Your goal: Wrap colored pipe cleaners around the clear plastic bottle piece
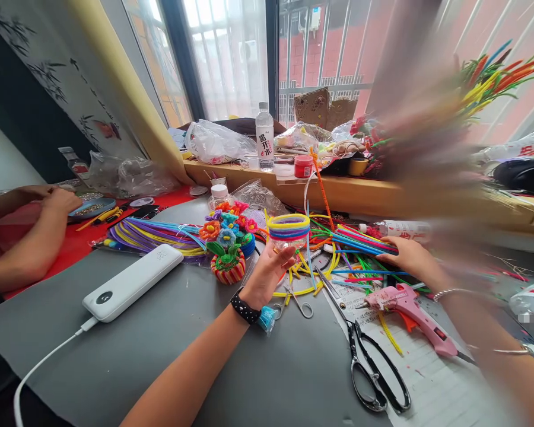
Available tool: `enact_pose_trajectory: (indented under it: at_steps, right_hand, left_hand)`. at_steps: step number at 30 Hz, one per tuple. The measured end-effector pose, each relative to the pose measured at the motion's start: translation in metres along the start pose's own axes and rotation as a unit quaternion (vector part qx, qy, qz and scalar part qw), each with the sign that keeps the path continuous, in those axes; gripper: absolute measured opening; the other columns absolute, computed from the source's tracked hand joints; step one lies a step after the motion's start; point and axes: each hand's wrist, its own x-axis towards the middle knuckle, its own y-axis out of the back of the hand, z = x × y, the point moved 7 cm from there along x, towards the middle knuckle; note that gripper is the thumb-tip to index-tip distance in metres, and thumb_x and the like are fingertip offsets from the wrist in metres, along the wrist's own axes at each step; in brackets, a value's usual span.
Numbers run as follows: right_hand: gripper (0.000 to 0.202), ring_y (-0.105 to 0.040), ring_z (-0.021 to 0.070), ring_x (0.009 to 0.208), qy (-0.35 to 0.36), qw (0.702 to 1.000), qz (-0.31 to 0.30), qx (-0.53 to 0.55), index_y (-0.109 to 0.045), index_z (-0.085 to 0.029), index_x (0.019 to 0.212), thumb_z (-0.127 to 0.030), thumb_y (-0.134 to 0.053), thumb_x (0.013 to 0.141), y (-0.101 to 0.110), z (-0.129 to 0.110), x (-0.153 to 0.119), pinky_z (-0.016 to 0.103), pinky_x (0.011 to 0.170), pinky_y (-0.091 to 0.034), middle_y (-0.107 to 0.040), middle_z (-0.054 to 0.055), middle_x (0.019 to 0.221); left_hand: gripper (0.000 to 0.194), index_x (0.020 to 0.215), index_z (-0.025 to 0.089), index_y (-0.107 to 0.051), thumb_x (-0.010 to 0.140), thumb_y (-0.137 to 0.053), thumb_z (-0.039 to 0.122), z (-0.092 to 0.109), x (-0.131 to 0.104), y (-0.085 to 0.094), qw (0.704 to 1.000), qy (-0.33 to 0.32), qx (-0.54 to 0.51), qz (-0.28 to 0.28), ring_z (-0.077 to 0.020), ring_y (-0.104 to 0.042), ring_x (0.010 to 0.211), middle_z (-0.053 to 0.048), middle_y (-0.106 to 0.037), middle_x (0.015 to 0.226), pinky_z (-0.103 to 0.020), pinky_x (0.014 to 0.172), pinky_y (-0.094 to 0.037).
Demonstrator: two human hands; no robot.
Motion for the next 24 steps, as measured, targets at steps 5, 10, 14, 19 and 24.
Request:
enact_pose_trajectory:
  at_steps: [5, 10, 14, 19, 24]
  right_hand:
    - [0.034, -0.049, 0.0128, 0.096, 0.002, 1.0, -0.002, -0.016, -0.049, -0.013, 0.109, -0.037, -0.043, 0.085, 0.0, 0.005, 0.002, 0.034, 0.084, -0.044, -0.05, 0.007, 0.107]
    - [0.033, -0.05, 0.0122, 0.095, -0.003, 0.999, 0.005, -0.031, -0.049, -0.013, 0.108, -0.036, -0.042, 0.085, 0.005, 0.007, 0.003, 0.033, 0.083, -0.044, -0.05, 0.007, 0.107]
    - [0.032, -0.05, 0.0118, 0.094, -0.002, 0.999, 0.003, -0.044, -0.05, -0.014, 0.107, -0.036, -0.042, 0.085, 0.005, 0.003, 0.003, 0.032, 0.083, -0.044, -0.05, 0.007, 0.106]
    - [0.033, -0.05, 0.0119, 0.093, -0.017, 0.999, 0.019, -0.045, -0.049, -0.013, 0.108, -0.036, -0.043, 0.085, 0.011, 0.002, 0.002, 0.032, 0.082, -0.045, -0.05, 0.007, 0.106]
    - [0.033, -0.05, 0.0123, 0.095, 0.032, 0.998, 0.041, -0.044, -0.05, -0.013, 0.108, -0.036, -0.043, 0.085, 0.015, -0.016, 0.002, 0.033, 0.083, -0.044, -0.05, 0.007, 0.106]
  left_hand:
    - [0.028, 0.08, 0.018, -0.056, 0.059, -0.074, 0.023, -0.001, 0.001, 0.003, 0.999, 0.015, -0.025, 0.013, -0.0064, -0.05, 0.058, 0.005, -0.053, 0.064, -0.022, 0.067, -0.041]
    - [0.026, 0.078, 0.018, -0.057, 0.059, -0.074, 0.022, -0.004, 0.002, 0.005, 0.998, 0.033, -0.057, 0.019, -0.0055, -0.05, 0.057, 0.005, -0.053, 0.067, -0.022, 0.067, -0.042]
    - [0.023, 0.073, 0.018, -0.058, 0.06, -0.073, 0.029, -0.005, 0.002, 0.006, 0.994, 0.053, -0.098, 0.02, -0.0052, -0.049, 0.057, 0.003, -0.056, 0.076, -0.022, 0.065, -0.044]
    - [0.023, 0.078, 0.017, -0.062, 0.062, -0.071, 0.031, 0.001, 0.002, 0.005, 0.991, 0.05, -0.125, 0.027, -0.0036, -0.047, 0.056, -0.002, -0.058, 0.099, -0.022, 0.063, -0.046]
    - [0.031, 0.083, 0.017, -0.061, 0.061, -0.072, 0.034, 0.001, 0.003, 0.005, 0.99, 0.048, -0.132, 0.021, -0.0037, -0.048, 0.055, -0.002, -0.059, 0.101, -0.021, 0.06, -0.046]
